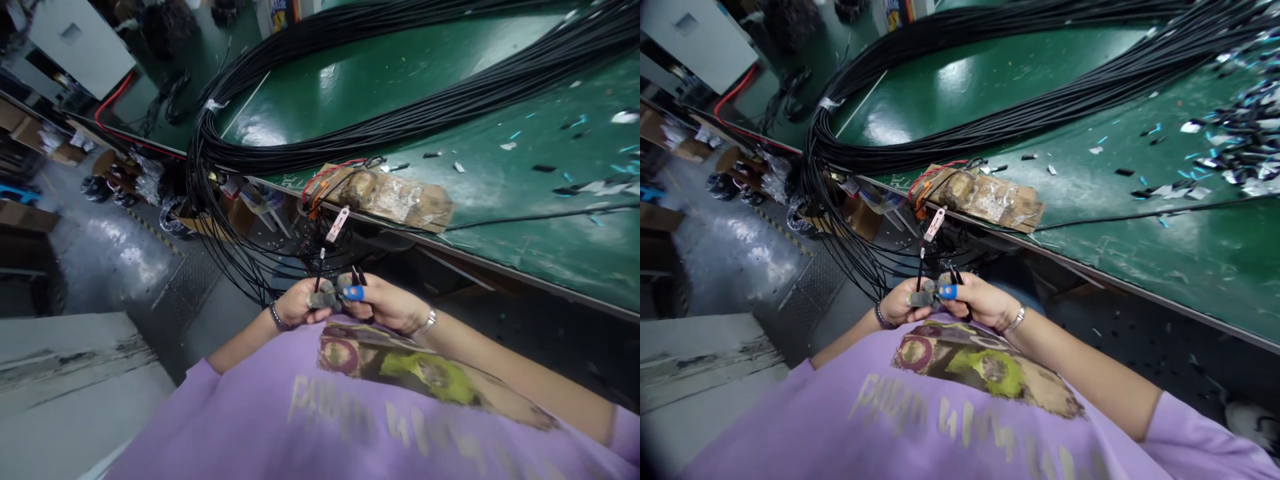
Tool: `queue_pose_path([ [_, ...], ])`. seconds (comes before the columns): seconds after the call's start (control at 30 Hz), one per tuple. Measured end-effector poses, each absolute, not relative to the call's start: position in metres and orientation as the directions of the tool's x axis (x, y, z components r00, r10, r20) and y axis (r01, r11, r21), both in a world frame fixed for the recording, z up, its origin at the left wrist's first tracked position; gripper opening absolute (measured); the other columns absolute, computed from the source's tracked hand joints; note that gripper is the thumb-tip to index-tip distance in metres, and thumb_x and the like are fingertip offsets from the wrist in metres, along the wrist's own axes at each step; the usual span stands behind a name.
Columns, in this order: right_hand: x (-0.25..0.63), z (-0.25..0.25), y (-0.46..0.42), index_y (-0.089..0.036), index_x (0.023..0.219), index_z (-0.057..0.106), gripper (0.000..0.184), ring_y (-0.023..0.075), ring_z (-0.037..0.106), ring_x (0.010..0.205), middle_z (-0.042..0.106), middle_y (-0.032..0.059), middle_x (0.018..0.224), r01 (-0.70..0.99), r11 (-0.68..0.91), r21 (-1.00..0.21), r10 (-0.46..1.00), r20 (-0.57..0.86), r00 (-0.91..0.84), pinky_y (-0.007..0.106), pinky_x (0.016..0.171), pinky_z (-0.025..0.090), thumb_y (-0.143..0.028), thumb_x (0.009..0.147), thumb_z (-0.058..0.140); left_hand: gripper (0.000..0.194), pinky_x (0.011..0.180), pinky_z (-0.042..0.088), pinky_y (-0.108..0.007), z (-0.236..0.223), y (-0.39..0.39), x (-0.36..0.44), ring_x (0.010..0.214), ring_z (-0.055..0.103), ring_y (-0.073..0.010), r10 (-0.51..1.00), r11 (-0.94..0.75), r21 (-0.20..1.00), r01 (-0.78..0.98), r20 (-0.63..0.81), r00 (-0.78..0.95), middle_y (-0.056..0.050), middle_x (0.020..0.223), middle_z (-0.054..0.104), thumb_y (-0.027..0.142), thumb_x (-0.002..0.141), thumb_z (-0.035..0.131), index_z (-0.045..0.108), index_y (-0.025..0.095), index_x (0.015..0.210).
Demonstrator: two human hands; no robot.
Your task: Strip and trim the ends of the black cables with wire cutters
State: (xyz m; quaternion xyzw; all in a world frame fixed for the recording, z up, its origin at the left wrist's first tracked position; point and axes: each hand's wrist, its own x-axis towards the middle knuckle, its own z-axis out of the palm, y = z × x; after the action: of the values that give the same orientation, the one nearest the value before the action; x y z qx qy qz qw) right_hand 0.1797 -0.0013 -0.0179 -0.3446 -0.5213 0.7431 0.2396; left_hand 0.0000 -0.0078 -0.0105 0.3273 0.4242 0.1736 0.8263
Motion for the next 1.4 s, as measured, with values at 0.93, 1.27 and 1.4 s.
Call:
queue_pose_path([
  [0.93,0.182,-0.01,0.012,-0.019,0.071,0.053,0.03,0.0129,0.046,0.06,0.053,-0.0012,0.064,0.15,-0.12,-0.981,0.906,-0.17,-0.387,0.028,0.059,0.042,-0.049,0.073,0.056,0.04,0.031,0.01,-0.017,-0.005,-0.013,0.009,0.027,0.021,-0.0014,0.7,0.676,0.732,-0.089,-0.6,0.388,0.01,0.037,0.039,0.046,0.06,0.071,0.044,0.018,0.068],
  [1.27,0.182,-0.001,0.003,-0.018,0.063,0.048,0.04,0.0071,0.032,0.047,0.042,-0.0057,0.052,-0.048,-0.445,-0.894,0.665,-0.294,-0.687,0.022,0.045,0.027,-0.052,0.064,0.068,0.035,0.032,0.008,-0.018,0.003,-0.013,-0.001,0.027,0.021,-0.0012,0.523,0.747,0.663,0.044,-0.627,0.577,0.009,0.035,0.036,0.038,0.06,0.072,0.045,0.017,0.063],
  [1.4,0.183,-0.024,0.009,-0.019,0.06,0.046,0.045,0.0045,0.026,0.042,0.04,-0.0075,0.049,-0.186,-0.52,-0.833,0.823,-0.432,-0.369,0.02,0.04,0.019,-0.048,0.051,0.079,0.025,0.032,0.008,-0.018,0.004,-0.015,-0.003,0.027,0.018,-0.0015,0.582,0.749,0.662,-0.021,-0.643,0.498,0.01,0.035,0.033,0.035,0.068,0.065,0.05,0.016,0.068],
])
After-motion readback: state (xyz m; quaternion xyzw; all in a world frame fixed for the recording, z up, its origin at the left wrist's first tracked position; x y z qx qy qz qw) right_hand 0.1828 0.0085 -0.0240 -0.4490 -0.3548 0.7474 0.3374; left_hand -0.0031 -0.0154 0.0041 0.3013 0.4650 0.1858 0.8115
